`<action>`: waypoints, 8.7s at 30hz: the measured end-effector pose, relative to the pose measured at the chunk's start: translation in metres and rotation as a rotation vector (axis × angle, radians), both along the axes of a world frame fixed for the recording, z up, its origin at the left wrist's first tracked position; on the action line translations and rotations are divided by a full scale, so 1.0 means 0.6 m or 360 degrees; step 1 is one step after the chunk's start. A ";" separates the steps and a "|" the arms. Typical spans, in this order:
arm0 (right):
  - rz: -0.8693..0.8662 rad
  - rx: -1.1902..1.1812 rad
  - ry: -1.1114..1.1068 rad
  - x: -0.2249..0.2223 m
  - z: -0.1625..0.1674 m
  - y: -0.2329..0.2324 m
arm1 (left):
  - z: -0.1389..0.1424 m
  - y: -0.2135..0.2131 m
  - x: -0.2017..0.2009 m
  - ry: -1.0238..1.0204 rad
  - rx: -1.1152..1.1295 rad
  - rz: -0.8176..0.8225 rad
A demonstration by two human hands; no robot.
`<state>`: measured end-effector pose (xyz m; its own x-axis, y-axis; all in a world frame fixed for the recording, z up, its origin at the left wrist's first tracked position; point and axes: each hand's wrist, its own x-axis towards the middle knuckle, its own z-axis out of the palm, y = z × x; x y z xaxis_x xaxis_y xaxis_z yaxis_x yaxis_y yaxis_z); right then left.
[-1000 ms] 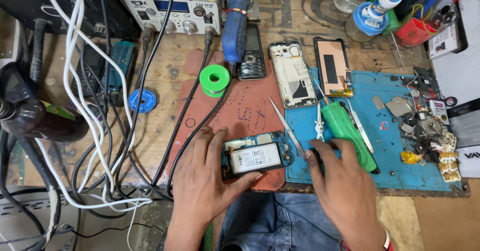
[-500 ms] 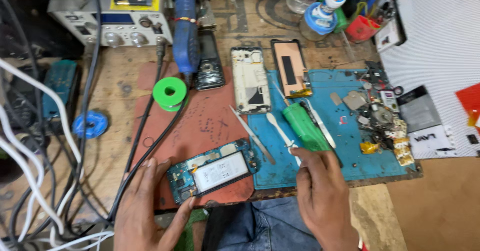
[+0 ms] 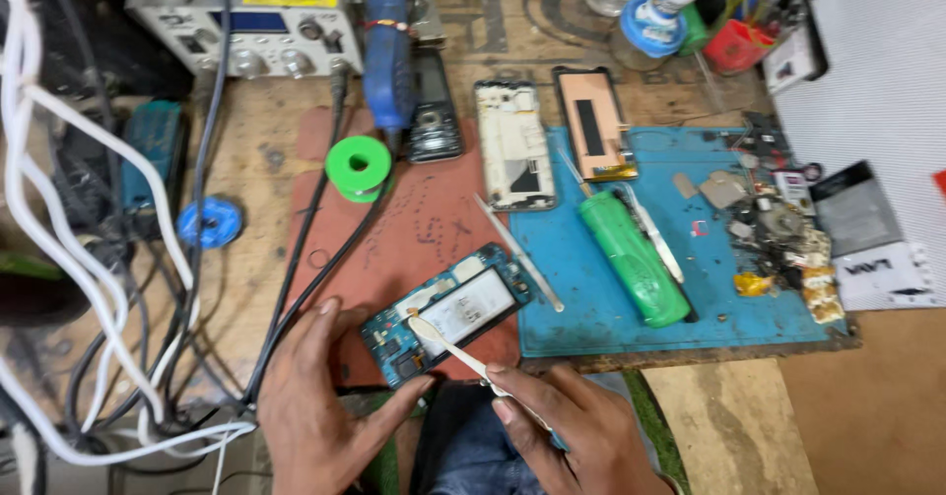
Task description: The person works at a cluttered repair bench on a disassembled smartphone. They hold the phone chassis with its battery, pry at the board with a spudger, use a screwdriver on the device, lift out the motherboard, and clean the board and chassis with a brush.
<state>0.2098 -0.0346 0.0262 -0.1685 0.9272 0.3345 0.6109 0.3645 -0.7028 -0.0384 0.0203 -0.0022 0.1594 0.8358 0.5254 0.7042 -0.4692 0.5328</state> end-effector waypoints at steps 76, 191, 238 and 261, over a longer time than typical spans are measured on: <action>0.0030 0.0271 -0.0397 -0.122 -0.009 0.026 | 0.009 -0.016 -0.032 -0.0032 -0.0167 0.0060; -0.0311 -0.0394 0.0044 -0.128 0.001 0.034 | -0.001 -0.013 -0.044 -0.0032 0.0049 -0.0116; -0.0380 -0.0279 0.0040 -0.150 -0.003 0.035 | 0.006 -0.018 -0.055 -0.0004 0.0023 -0.0154; -0.0398 -0.0451 -0.0005 -0.135 0.004 0.047 | -0.006 -0.027 -0.030 -0.0978 0.0027 0.0158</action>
